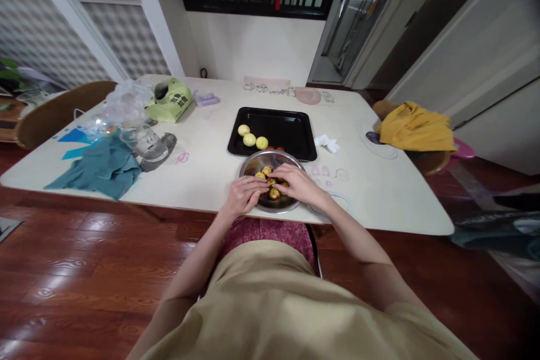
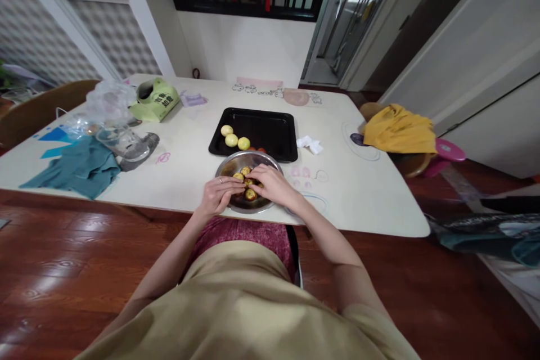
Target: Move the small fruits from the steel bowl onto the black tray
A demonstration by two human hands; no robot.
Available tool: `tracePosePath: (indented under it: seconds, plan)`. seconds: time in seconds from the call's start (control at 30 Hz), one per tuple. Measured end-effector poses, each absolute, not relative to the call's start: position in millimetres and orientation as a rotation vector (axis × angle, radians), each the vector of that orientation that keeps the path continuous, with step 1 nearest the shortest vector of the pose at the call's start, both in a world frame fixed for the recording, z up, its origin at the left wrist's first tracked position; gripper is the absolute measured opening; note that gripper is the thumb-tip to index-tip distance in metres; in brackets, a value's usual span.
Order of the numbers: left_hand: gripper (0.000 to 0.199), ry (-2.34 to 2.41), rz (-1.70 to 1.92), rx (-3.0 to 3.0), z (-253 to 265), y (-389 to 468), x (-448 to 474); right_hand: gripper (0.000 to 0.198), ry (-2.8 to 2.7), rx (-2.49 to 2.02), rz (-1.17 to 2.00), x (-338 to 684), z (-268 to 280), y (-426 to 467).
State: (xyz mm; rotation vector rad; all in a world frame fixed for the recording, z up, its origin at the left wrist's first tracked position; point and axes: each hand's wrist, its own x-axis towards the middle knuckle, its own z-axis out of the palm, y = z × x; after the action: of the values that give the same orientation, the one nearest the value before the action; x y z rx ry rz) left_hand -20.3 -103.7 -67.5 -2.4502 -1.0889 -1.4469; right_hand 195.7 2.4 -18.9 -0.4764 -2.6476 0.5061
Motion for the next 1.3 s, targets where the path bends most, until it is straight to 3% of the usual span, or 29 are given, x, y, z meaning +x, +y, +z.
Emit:
tracePosePath:
  seconds: [0.23, 0.47, 1.3]
  plan:
    - [0.041, -1.1, -1.45, -2.436, -69.0, -103.3, -19.6, 0.026, -2.376, -0.623, 0.431, 210.3, -1.8, 49.2]
    - [0.041, -1.087, -1.468, -2.424, -68.1, -103.6, -19.0, 0.034, -2.563, -0.564, 0.473, 211.0, -23.5, 120.3]
    - [0.045, -1.121, -1.442, -2.461, -65.9, -105.3, -22.1, 0.029, -2.429, -0.754, 0.505, 200.8, -35.9, 132.5]
